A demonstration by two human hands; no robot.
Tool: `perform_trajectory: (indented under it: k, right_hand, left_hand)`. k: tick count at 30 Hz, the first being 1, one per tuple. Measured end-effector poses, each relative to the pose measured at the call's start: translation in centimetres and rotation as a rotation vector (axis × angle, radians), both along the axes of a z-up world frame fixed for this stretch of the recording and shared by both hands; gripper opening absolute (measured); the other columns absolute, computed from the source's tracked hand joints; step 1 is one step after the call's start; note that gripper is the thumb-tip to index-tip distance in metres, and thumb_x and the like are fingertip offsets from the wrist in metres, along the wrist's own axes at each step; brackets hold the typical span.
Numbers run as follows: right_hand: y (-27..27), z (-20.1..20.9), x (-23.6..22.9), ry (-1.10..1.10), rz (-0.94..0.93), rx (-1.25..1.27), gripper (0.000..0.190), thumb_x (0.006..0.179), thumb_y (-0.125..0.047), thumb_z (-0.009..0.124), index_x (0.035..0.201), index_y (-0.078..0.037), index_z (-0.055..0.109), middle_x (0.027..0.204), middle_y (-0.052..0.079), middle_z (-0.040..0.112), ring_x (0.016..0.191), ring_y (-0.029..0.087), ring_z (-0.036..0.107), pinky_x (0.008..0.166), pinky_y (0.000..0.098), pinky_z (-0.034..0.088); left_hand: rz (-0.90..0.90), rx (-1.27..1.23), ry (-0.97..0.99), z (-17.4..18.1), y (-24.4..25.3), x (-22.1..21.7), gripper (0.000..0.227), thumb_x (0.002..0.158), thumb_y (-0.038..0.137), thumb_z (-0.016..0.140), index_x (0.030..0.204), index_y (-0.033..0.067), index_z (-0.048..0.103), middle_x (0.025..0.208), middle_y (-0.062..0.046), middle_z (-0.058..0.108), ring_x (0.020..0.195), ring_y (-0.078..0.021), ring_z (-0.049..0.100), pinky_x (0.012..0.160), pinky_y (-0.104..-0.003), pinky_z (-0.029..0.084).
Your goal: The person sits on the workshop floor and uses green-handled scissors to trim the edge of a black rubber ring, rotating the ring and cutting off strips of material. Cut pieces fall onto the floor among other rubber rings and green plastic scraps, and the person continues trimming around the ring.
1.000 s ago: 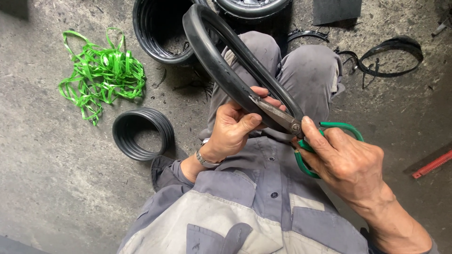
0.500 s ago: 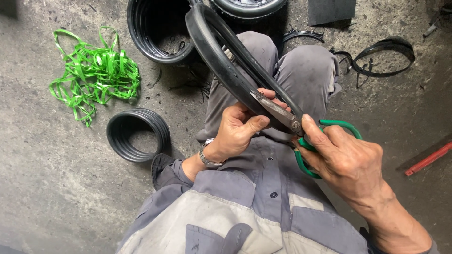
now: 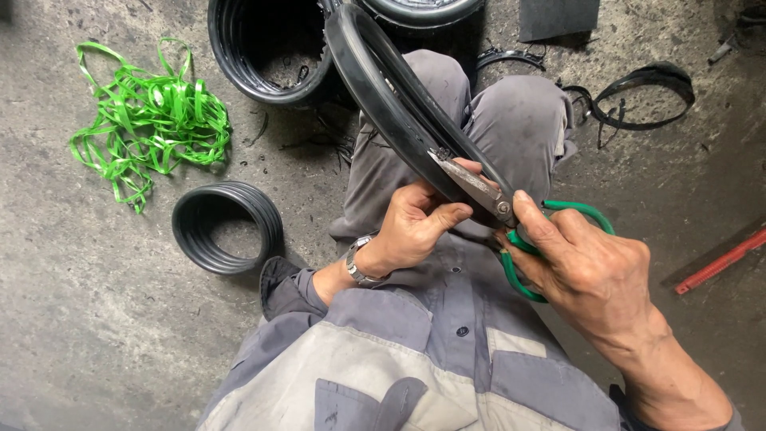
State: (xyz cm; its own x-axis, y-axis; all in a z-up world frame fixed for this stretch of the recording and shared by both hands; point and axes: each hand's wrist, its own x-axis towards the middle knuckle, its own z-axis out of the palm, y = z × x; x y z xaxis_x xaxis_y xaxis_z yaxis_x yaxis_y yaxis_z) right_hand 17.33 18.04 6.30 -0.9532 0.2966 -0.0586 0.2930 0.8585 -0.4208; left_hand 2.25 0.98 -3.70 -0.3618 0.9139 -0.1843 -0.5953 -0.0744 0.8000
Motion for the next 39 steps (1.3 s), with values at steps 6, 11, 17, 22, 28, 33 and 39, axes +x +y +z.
perform_trajectory:
  k: [6,11,17,22,28,33,39]
  right_hand:
    - [0.0,0.1,0.0,-0.025,-0.004,-0.011,0.061,0.081,-0.031,0.086,0.136,-0.012,0.068,0.076,0.002,0.056,0.058,0.018,0.058,0.048,0.035,0.042]
    - [0.1,0.5,-0.4,-0.05,-0.01,-0.015,0.06,0.081,-0.032,0.085,0.135,-0.012,0.068,0.076,0.003,0.057,0.057,0.018,0.058,0.047,0.035,0.043]
    - [0.3,1.0,-0.8,-0.052,-0.006,-0.014,0.058,0.082,-0.033,0.084,0.135,-0.012,0.069,0.078,0.003,0.058,0.059,0.019,0.06,0.049,0.0355,0.044]
    - [0.6,1.6,-1.3,-0.07,-0.002,-0.01,0.057,0.082,-0.034,0.084,0.133,-0.013,0.069,0.078,0.004,0.059,0.059,0.02,0.061,0.049,0.0361,0.045]
    - [0.7,2.4,-1.6,-0.1,-0.017,-0.007,0.055,0.084,-0.035,0.083,0.133,-0.015,0.069,0.078,0.004,0.06,0.059,0.022,0.061,0.05,0.0367,0.046]
    - [0.7,2.8,-2.0,-0.124,-0.015,0.003,0.054,0.084,-0.037,0.081,0.132,-0.015,0.069,0.08,0.005,0.061,0.06,0.023,0.062,0.05,0.0373,0.047]
    - [0.6,3.0,-2.6,-0.134,-0.007,0.02,0.052,0.085,-0.038,0.081,0.13,-0.015,0.07,0.08,0.005,0.063,0.061,0.025,0.063,0.05,0.0379,0.048]
  left_hand:
    - [-0.014,-0.027,0.043,0.0,0.3,0.3,0.042,0.11,0.003,0.063,0.149,-0.0021,0.05,0.133,-0.009,0.068,0.126,-0.0149,0.063,0.114,-0.031,0.05]
    - [-0.002,-0.018,0.084,-0.7,0.2,1.0,0.038,0.109,0.002,0.063,0.146,-0.0026,0.054,0.134,-0.008,0.066,0.125,-0.0138,0.063,0.117,-0.032,0.051]
    - [0.003,-0.055,0.13,-1.1,0.1,1.8,0.036,0.109,0.003,0.065,0.143,-0.0008,0.056,0.135,-0.007,0.065,0.117,-0.0115,0.065,0.11,-0.03,0.054]
    - [0.008,-0.102,0.28,-0.9,0.3,1.7,0.031,0.108,0.004,0.065,0.139,-0.0003,0.061,0.136,-0.006,0.067,0.115,-0.0123,0.067,0.105,-0.029,0.056]
    - [-0.009,-0.116,0.309,-0.5,0.7,1.9,0.033,0.108,0.005,0.064,0.14,0.0,0.059,0.131,-0.007,0.07,0.115,-0.0129,0.068,0.102,-0.029,0.057]
    - [-0.004,-0.111,0.241,-0.5,1.0,2.2,0.034,0.107,0.004,0.062,0.14,-0.0008,0.059,0.134,-0.01,0.069,0.118,-0.0129,0.067,0.101,-0.028,0.058]
    - [-0.001,-0.125,0.331,-0.6,1.0,2.6,0.025,0.107,0.003,0.063,0.132,0.0003,0.064,0.122,-0.009,0.074,0.109,-0.0151,0.074,0.096,-0.029,0.061]
